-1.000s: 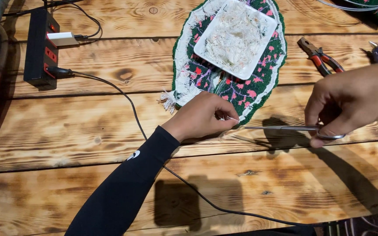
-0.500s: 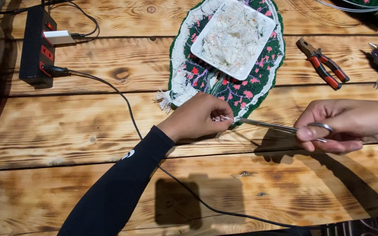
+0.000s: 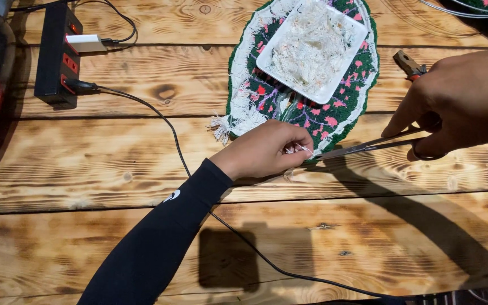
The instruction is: The person trims and repairs the edges of a leaf-shaped rug using scissors.
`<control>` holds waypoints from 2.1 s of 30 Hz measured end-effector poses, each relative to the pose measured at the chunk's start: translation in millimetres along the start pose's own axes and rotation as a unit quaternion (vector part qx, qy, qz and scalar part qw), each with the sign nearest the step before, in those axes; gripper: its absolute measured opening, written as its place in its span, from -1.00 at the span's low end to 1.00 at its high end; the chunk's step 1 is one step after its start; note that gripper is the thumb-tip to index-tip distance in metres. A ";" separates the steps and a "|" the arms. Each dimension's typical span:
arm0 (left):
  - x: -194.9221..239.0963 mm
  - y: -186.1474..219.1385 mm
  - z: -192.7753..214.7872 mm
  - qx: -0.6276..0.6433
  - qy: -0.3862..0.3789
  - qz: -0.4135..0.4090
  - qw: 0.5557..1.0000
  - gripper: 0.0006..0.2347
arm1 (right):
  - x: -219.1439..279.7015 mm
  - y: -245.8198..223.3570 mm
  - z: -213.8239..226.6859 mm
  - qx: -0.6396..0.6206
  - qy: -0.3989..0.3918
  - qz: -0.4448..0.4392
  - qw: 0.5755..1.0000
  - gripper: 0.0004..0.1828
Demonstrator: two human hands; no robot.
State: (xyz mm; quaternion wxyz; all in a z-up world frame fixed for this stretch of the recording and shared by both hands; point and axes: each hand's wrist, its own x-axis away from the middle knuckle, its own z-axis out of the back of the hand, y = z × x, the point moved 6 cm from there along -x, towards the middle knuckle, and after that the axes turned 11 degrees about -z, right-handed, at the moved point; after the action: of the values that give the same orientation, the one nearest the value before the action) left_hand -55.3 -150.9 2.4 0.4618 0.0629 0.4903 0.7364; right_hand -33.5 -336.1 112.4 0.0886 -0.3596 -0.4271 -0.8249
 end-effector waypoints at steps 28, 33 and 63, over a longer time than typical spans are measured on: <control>-1.7 8.2 4.0 -0.009 0.013 -0.030 0.999 -0.86 | 4.1 -11.4 17.5 -0.023 0.003 -0.003 1.000 -0.55; -1.7 8.2 4.4 -0.010 0.014 -0.025 1.000 -0.86 | -0.4 -11.5 18.0 0.014 -0.006 0.007 1.000 -0.52; 2.6 -3.8 2.9 0.007 -0.009 0.014 1.000 -0.84 | 2.0 -25.1 6.4 -0.056 0.012 0.068 0.996 -0.47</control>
State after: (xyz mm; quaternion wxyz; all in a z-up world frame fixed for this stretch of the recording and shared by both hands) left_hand -52.9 -146.7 0.0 0.4554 0.0793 0.4908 0.7385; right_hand -43.0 -315.3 100.1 0.1295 -0.3824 -0.3536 -0.8438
